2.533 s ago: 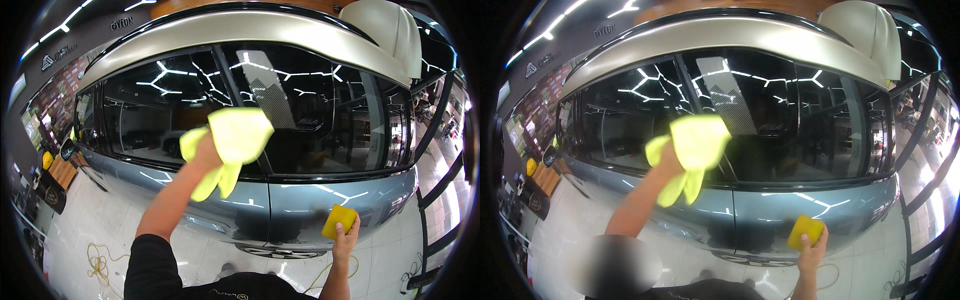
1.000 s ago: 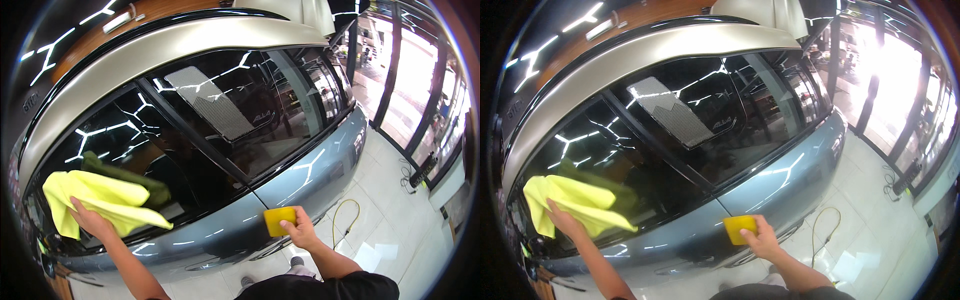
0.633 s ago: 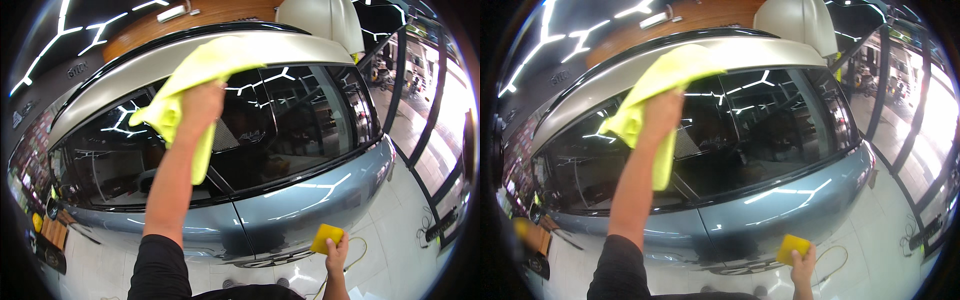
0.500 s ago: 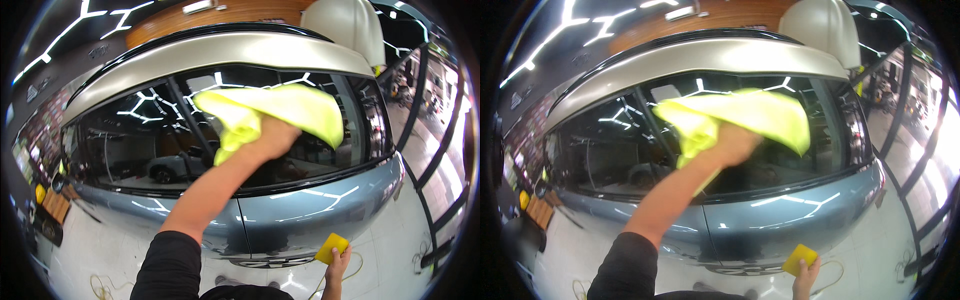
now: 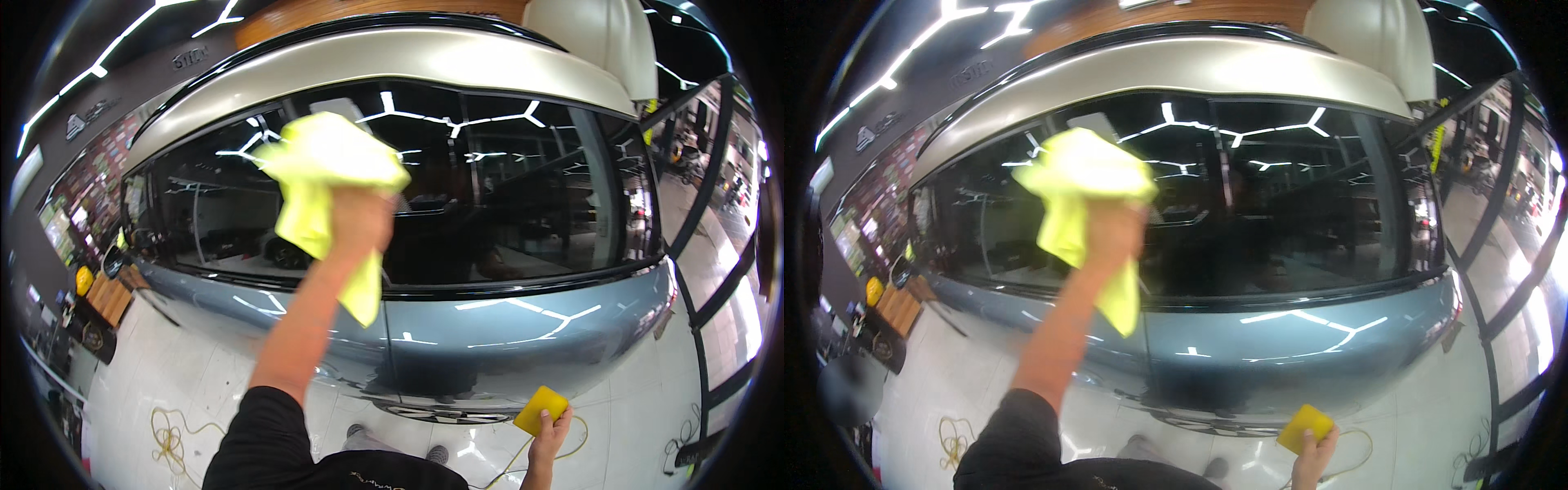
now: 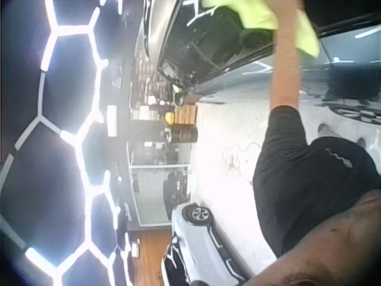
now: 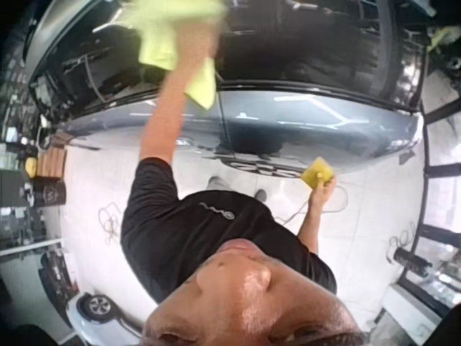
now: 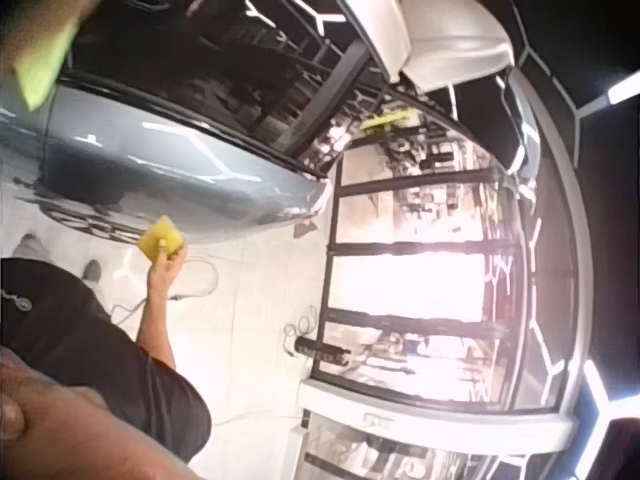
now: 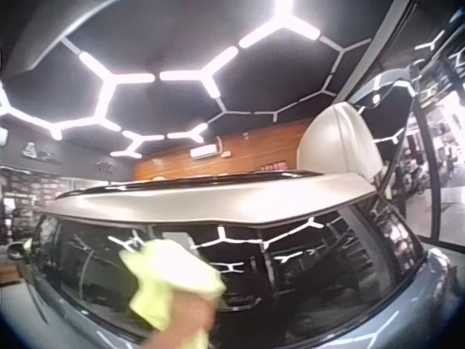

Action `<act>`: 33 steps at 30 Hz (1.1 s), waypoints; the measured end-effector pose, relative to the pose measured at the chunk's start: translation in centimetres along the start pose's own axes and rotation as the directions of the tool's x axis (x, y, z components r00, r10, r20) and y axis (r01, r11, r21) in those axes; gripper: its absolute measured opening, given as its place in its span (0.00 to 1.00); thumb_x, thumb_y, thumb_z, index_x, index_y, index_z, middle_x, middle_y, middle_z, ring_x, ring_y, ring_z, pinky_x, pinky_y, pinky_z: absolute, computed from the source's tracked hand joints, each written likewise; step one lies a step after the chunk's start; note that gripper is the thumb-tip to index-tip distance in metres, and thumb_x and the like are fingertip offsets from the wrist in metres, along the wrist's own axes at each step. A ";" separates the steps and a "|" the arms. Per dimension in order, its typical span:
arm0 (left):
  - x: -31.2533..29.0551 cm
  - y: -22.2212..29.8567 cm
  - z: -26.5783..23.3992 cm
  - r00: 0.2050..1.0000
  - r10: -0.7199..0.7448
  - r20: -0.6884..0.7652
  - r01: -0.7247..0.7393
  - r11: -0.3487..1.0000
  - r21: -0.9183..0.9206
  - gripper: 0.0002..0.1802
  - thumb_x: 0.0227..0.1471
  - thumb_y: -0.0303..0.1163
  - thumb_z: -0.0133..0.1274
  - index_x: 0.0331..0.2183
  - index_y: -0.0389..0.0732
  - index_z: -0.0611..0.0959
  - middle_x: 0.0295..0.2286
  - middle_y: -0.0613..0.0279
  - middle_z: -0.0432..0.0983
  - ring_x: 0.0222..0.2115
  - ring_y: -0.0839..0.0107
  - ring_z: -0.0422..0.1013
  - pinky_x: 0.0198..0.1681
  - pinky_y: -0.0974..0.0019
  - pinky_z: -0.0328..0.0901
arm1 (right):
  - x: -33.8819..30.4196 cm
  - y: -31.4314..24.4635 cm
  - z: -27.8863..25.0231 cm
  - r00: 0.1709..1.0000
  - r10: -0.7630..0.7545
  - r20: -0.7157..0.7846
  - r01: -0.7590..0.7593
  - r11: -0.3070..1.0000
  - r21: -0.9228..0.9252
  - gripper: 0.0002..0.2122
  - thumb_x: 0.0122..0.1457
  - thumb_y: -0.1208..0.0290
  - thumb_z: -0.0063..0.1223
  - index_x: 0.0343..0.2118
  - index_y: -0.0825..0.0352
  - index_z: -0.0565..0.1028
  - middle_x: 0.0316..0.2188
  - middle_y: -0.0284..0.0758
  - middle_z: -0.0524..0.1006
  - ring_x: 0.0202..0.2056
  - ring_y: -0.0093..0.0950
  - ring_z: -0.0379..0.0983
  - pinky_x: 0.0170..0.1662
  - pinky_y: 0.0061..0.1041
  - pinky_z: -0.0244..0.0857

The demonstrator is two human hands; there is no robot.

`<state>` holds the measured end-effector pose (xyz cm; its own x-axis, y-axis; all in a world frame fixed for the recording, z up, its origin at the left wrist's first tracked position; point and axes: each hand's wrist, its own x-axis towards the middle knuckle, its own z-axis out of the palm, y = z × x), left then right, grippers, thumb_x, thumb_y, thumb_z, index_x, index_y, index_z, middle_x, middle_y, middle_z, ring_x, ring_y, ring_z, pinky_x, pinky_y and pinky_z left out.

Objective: The person applies a protective film to the rear window of a grey car. They use a yellow squeegee to smooth the film and a utility knife to trim the edges, followed by wiping the surface with a yellow microfiber cloth.

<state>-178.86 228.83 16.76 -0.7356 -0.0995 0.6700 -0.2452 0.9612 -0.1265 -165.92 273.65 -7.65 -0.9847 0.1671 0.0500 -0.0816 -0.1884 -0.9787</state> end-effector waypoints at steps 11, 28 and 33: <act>-17.4 12.4 -0.4 0.884 0.415 0.216 0.187 0.109 -0.976 0.22 0.65 0.34 0.43 0.58 0.36 0.70 0.54 0.43 0.70 0.56 0.50 0.66 0.60 0.56 0.59 | 2.3 -5.4 13.5 0.856 -0.239 0.458 0.070 0.932 0.356 0.21 0.57 0.71 0.56 0.52 0.71 0.66 0.54 0.41 0.70 0.54 0.32 0.68 0.60 0.33 0.60; -37.6 -26.0 -6.4 0.879 -0.053 0.474 0.455 -0.207 -0.866 0.24 0.64 0.32 0.50 0.60 0.41 0.72 0.55 0.59 0.71 0.45 0.75 0.72 0.48 0.70 0.67 | -7.9 -18.1 50.6 0.473 -0.655 0.589 0.530 0.745 0.404 0.20 0.62 0.69 0.56 0.54 0.71 0.67 0.49 0.38 0.71 0.50 0.27 0.68 0.56 0.28 0.61; -41.3 -30.5 -5.2 0.702 -0.155 0.695 0.616 -0.358 -0.701 0.22 0.64 0.27 0.47 0.58 0.35 0.72 0.54 0.56 0.72 0.49 0.70 0.72 0.54 0.66 0.66 | 1.2 -37.0 67.4 0.174 -0.963 0.206 0.978 0.194 0.082 0.18 0.68 0.61 0.48 0.53 0.69 0.71 0.44 0.38 0.77 0.46 0.28 0.74 0.52 0.28 0.65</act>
<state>-137.68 204.94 -3.26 -0.9175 -0.3974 -0.0189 0.0773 -0.2247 0.9713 -174.48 215.56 42.10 -0.1244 0.0109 0.9922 -0.9911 0.0470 -0.1248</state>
